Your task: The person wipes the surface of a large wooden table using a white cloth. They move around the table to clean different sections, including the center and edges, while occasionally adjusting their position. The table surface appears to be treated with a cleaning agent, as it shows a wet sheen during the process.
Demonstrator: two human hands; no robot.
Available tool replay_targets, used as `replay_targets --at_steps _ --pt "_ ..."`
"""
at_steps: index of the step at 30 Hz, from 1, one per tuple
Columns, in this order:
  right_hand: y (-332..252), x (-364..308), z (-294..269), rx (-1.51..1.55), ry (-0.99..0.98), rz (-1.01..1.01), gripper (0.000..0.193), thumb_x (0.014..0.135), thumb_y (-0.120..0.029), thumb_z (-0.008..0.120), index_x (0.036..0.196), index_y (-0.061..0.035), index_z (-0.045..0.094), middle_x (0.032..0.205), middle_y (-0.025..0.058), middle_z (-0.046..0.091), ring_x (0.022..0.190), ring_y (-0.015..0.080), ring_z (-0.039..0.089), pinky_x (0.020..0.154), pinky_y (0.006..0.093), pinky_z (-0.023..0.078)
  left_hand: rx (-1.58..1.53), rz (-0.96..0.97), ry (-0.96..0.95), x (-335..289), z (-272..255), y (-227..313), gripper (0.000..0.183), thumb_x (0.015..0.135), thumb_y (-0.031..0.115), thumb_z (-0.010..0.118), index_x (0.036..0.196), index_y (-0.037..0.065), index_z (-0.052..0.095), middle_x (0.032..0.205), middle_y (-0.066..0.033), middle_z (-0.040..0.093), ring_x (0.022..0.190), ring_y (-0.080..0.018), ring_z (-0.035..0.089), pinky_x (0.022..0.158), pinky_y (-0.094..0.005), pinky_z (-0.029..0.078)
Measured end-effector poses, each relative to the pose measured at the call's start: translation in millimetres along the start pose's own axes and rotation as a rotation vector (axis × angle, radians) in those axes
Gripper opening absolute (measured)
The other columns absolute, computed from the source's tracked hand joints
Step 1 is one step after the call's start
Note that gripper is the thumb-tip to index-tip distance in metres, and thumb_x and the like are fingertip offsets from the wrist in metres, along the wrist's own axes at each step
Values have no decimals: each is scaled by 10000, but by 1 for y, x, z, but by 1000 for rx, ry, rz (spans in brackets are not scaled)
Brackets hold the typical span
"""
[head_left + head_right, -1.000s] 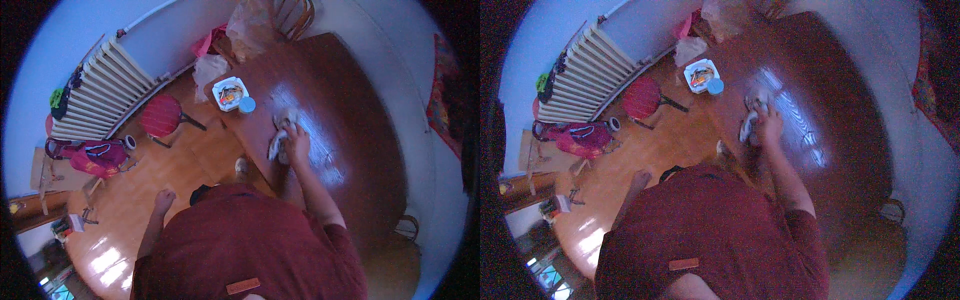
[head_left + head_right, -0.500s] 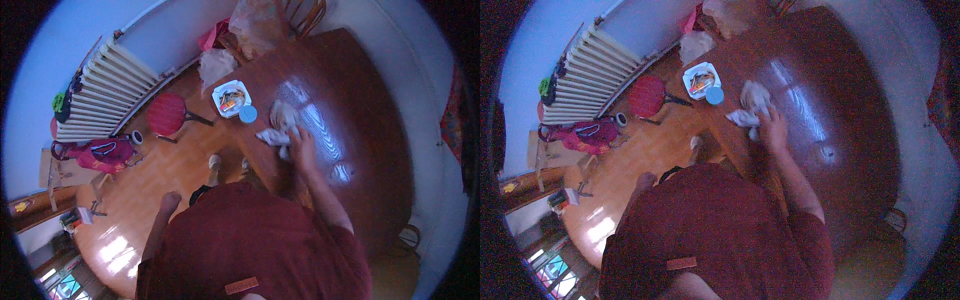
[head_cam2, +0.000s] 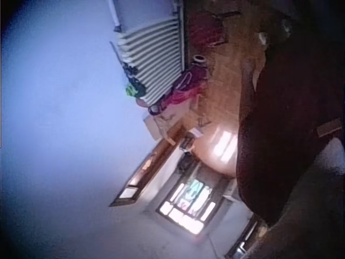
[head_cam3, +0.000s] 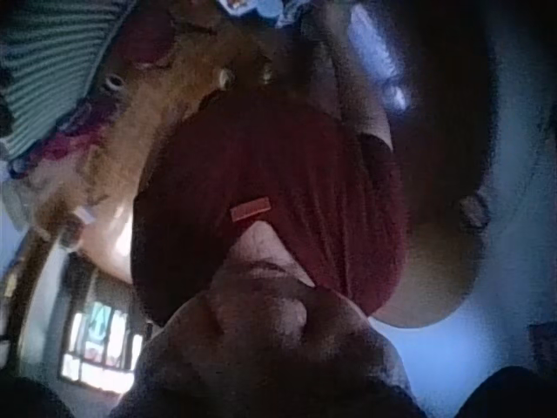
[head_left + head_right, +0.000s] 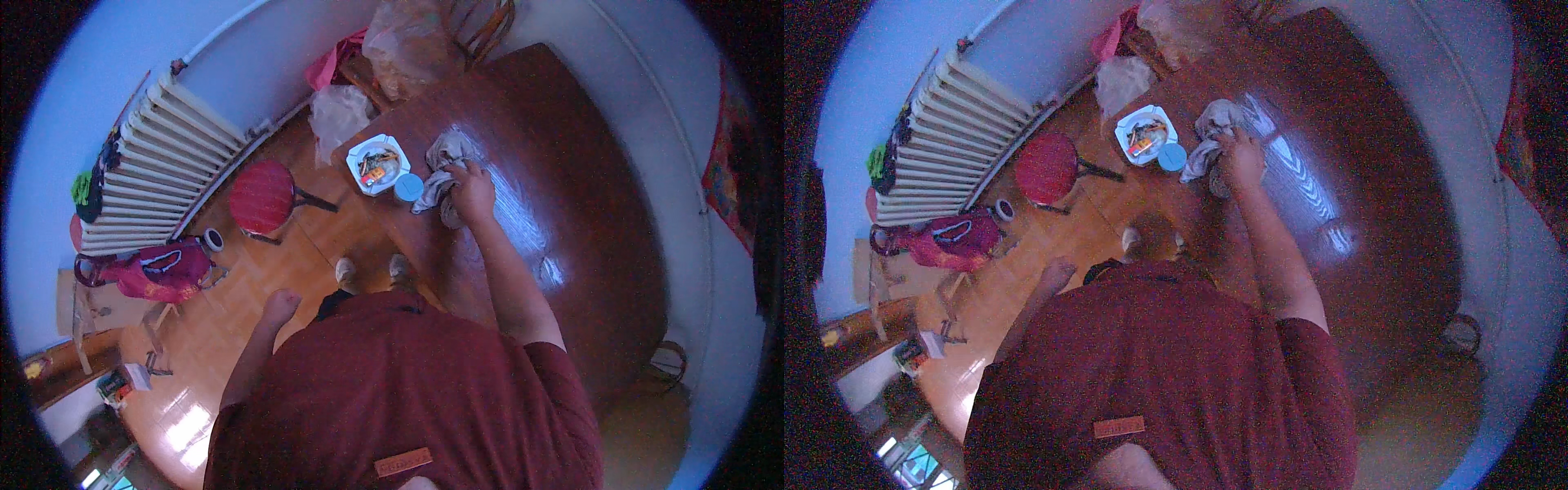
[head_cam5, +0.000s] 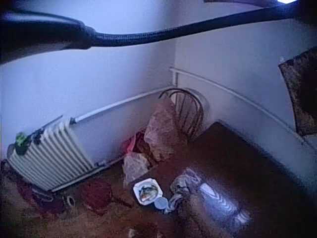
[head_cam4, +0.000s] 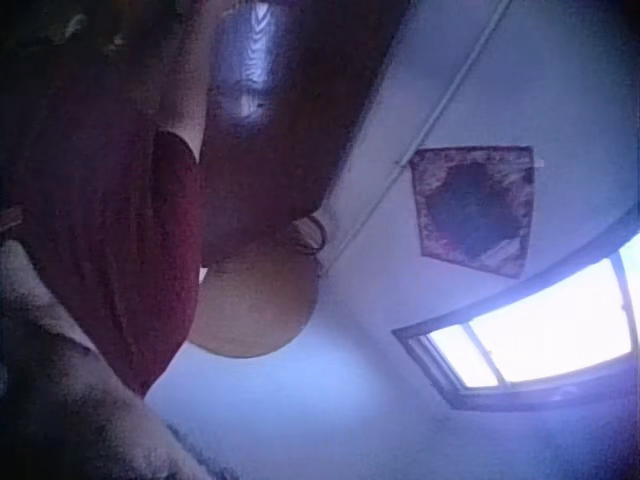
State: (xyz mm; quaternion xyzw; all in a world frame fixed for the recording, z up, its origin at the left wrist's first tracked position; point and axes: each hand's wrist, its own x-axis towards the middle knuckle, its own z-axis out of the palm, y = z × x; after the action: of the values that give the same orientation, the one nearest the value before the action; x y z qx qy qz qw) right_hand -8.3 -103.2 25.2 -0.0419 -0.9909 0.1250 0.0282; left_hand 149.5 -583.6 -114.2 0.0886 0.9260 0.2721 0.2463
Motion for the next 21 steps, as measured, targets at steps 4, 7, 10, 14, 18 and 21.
replay_targets --at_steps 4,7,10,14,18,21 --pt "18 -67 2 36 87 -45 448 687 -26 592 1103 -192 619 1222 145 522 1029 368 509 859 431 453 -199 -121 -48 12 -19 13 284 803 284 536 699 23 578 673 -169 569 649 -336 572 600 -432 443" --pt "43 -173 -9 96 67 60 489 652 -19 613 1112 -185 618 1236 193 494 1057 400 488 883 443 426 -207 -107 -51 20 -9 5 269 806 279 537 722 30 592 728 -170 599 693 -341 585 632 -438 454" --pt "54 -227 4 -97 45 212 529 651 -72 694 1142 -247 603 1268 115 480 1071 350 483 878 440 445 -30 20 -70 15 9 -32 256 809 270 528 753 34 609 795 -180 619 751 -355 593 674 -448 464" --pt "23 -148 2 -15 53 282 514 666 -56 639 1153 -213 597 1273 131 473 1095 347 481 917 431 417 197 101 -240 9 30 -98 264 806 272 511 787 29 615 831 -203 615 791 -376 590 712 -462 468" --pt "0 -54 3 12 40 241 463 679 -63 626 1119 -209 612 1250 113 501 1071 344 494 902 405 441 126 -27 -206 21 2 -74 292 800 290 497 802 24 617 840 -203 618 809 -375 592 726 -465 467" --pt "-2 -56 3 22 88 175 432 692 -67 621 1103 -201 618 1230 111 516 1064 341 498 891 398 447 22 -235 -234 43 -30 -28 266 793 268 517 799 21 615 849 -196 621 824 -351 605 724 -445 473"
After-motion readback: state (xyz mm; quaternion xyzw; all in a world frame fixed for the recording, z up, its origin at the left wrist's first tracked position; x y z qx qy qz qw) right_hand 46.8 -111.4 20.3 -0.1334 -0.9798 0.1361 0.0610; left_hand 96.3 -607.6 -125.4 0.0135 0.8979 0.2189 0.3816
